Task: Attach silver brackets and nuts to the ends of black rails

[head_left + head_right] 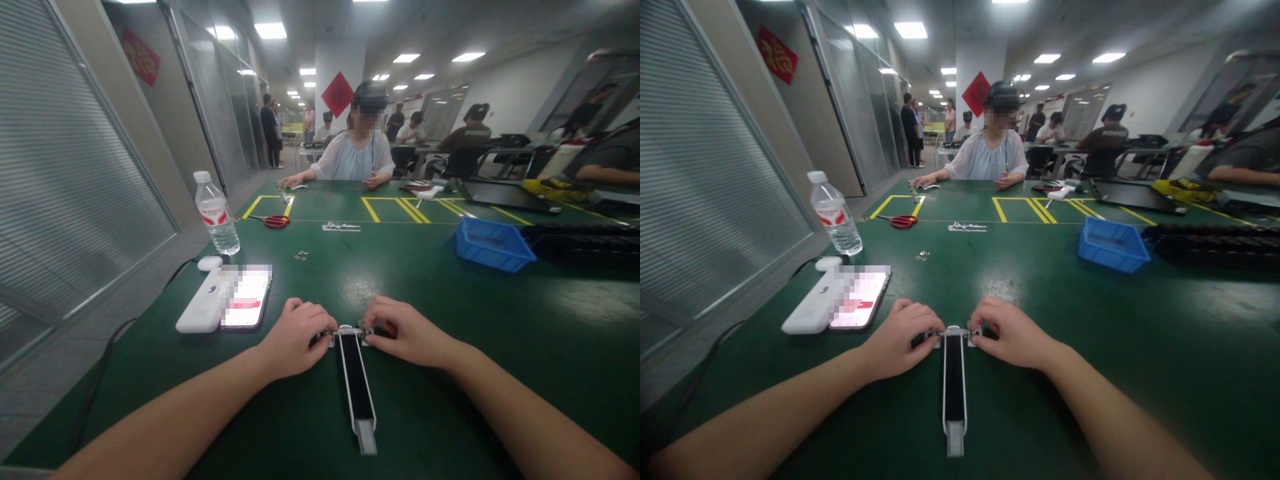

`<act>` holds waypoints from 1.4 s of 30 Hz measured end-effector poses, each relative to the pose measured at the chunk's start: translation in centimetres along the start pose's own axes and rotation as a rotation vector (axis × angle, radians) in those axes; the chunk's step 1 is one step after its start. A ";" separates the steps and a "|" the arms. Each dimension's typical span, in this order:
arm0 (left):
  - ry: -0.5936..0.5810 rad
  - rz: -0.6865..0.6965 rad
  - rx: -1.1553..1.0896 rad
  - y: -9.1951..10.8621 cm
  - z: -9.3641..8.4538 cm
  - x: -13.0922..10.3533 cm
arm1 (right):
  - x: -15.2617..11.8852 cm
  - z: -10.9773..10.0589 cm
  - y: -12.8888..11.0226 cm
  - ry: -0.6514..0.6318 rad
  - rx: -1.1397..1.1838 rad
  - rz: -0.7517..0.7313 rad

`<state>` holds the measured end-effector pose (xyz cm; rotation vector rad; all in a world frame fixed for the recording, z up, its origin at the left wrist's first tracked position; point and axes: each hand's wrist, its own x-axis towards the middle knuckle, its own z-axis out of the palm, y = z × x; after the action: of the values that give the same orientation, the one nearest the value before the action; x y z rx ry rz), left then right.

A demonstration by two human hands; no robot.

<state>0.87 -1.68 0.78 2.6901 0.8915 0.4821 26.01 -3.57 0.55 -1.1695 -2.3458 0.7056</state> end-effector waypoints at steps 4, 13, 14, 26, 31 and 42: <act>-0.004 0.005 0.003 -0.1 0.0 0.0 | 0.1 -0.1 -0.2 0.008 -0.015 0.000; -0.006 0.003 0.012 0.1 -0.2 0.0 | 0.1 -0.1 -0.2 0.016 0.001 -0.026; -0.006 0.004 0.007 0.1 -0.2 0.1 | 0.1 -0.1 -0.2 0.013 -0.003 -0.021; -0.007 0.008 0.012 -0.1 0.0 0.0 | 0.0 0.0 -0.3 0.016 -0.022 0.000; -0.006 0.000 -0.002 0.1 -0.1 0.0 | 0.1 -0.1 -0.4 -0.005 -0.040 -0.004; -0.004 0.006 -0.016 0.0 -0.1 0.0 | 0.1 0.1 -0.4 -0.002 -0.036 -0.001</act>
<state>0.80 -1.67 0.86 2.6794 0.8755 0.4834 25.66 -3.71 0.78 -1.1830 -2.3701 0.6664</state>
